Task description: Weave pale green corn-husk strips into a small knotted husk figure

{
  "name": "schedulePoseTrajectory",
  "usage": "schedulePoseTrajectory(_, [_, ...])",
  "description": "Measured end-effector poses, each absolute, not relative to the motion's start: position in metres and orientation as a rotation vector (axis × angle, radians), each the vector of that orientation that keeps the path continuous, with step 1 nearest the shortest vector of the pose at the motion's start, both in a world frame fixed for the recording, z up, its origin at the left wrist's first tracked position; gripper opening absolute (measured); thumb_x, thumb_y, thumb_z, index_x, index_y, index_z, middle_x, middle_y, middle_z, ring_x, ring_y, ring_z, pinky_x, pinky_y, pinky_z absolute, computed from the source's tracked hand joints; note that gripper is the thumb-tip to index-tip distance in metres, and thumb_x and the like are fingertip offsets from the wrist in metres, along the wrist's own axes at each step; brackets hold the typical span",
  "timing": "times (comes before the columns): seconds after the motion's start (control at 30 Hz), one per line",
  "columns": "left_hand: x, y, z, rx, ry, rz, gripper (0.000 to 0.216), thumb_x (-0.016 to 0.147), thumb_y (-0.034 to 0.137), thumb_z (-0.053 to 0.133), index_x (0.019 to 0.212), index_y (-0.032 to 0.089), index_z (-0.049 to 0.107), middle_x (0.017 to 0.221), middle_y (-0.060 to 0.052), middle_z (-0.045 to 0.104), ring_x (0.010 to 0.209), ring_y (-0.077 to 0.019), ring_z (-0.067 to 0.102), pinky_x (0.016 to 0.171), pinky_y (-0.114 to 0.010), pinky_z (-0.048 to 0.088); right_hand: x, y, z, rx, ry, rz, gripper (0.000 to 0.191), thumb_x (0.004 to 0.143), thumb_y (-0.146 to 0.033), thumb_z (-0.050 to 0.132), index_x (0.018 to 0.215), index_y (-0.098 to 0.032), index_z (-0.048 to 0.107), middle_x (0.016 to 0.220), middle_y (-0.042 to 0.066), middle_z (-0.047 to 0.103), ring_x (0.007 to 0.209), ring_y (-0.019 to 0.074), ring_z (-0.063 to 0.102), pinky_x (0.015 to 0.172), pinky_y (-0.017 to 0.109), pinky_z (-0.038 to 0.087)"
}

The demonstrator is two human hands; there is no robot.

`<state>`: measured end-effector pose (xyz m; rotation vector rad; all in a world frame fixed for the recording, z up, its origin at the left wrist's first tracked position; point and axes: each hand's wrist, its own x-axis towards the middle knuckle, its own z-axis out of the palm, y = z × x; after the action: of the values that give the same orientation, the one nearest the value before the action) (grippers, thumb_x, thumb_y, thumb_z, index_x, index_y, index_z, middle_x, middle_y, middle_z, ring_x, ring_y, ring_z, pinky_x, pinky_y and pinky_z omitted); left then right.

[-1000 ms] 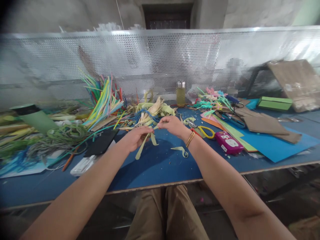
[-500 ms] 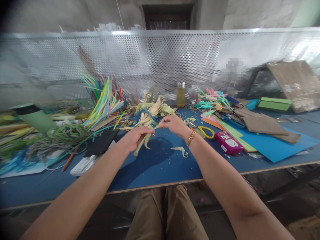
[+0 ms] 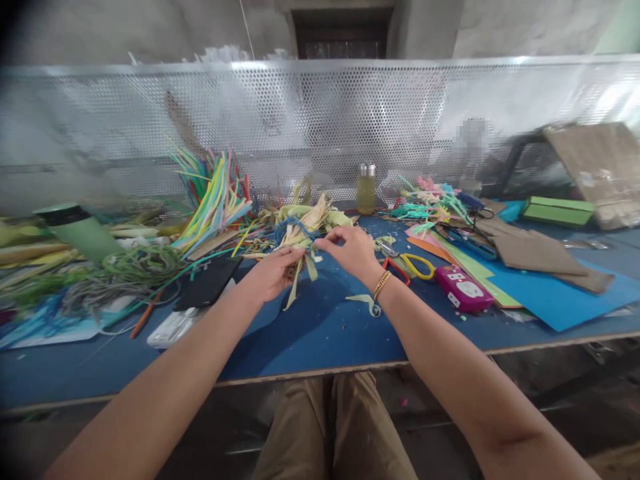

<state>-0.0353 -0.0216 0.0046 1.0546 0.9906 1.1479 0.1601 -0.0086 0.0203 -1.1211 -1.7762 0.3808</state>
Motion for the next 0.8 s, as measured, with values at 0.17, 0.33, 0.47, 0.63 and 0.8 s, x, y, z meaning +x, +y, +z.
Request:
schedulePoseTrajectory(0.17, [-0.035,-0.021,0.005,1.078,1.042,1.145,0.035,0.058,0.037,0.086,0.065,0.018,0.056,0.055,0.005,0.053,0.050,-0.0082,0.046,0.047,-0.023,0.028,0.141,-0.017,0.008,-1.012,-1.917,0.935,0.036,0.075,-0.054,0.067,0.067,-0.019,0.068,0.065,0.000,0.062,0.061,0.0125,0.049,0.060,0.027,0.034])
schedulePoseTrajectory(0.33, [-0.039,-0.020,0.008,1.068,1.017,1.127,0.036,0.054,0.034,0.088,0.065,0.018,0.057,0.061,0.002,0.059,0.054,-0.0097,0.052,0.049,-0.024,0.032,0.146,-0.013,0.009,-0.965,-1.748,1.192,0.032,0.075,-0.047,0.069,0.061,-0.019,0.067,0.070,0.005,0.068,0.070,0.0150,0.056,0.064,0.027,0.040])
schedulePoseTrajectory(0.47, [-0.044,-0.018,0.010,1.050,1.025,1.125,0.031,0.057,0.031,0.086,0.067,0.017,0.061,0.062,0.002,0.061,0.054,-0.0091,0.054,0.049,-0.023,0.034,0.155,-0.009,0.013,-1.035,-1.745,1.275,0.028,0.075,-0.045,0.070,0.062,-0.020,0.070,0.065,0.003,0.065,0.066,0.0135,0.055,0.063,0.027,0.040])
schedulePoseTrajectory(0.63, [-0.049,-0.017,0.014,1.008,1.065,1.156,0.027,0.060,0.029,0.084,0.072,0.015,0.064,0.069,-0.001,0.066,0.059,-0.0099,0.058,0.047,-0.021,0.035,0.166,-0.005,0.017,-1.114,-1.712,1.264,0.016,0.071,-0.036,0.074,0.067,-0.021,0.073,0.068,0.003,0.067,0.064,0.0132,0.055,0.064,0.028,0.042])
schedulePoseTrajectory(0.8, [-0.048,-0.018,0.015,0.973,1.030,1.204,0.032,0.054,0.026,0.088,0.069,0.015,0.062,0.072,-0.001,0.067,0.060,-0.0090,0.058,0.047,-0.019,0.033,0.171,0.001,0.018,-1.198,-1.705,1.066,0.012,0.071,-0.032,0.073,0.070,-0.019,0.073,0.072,0.004,0.071,0.065,0.0132,0.056,0.065,0.028,0.043])
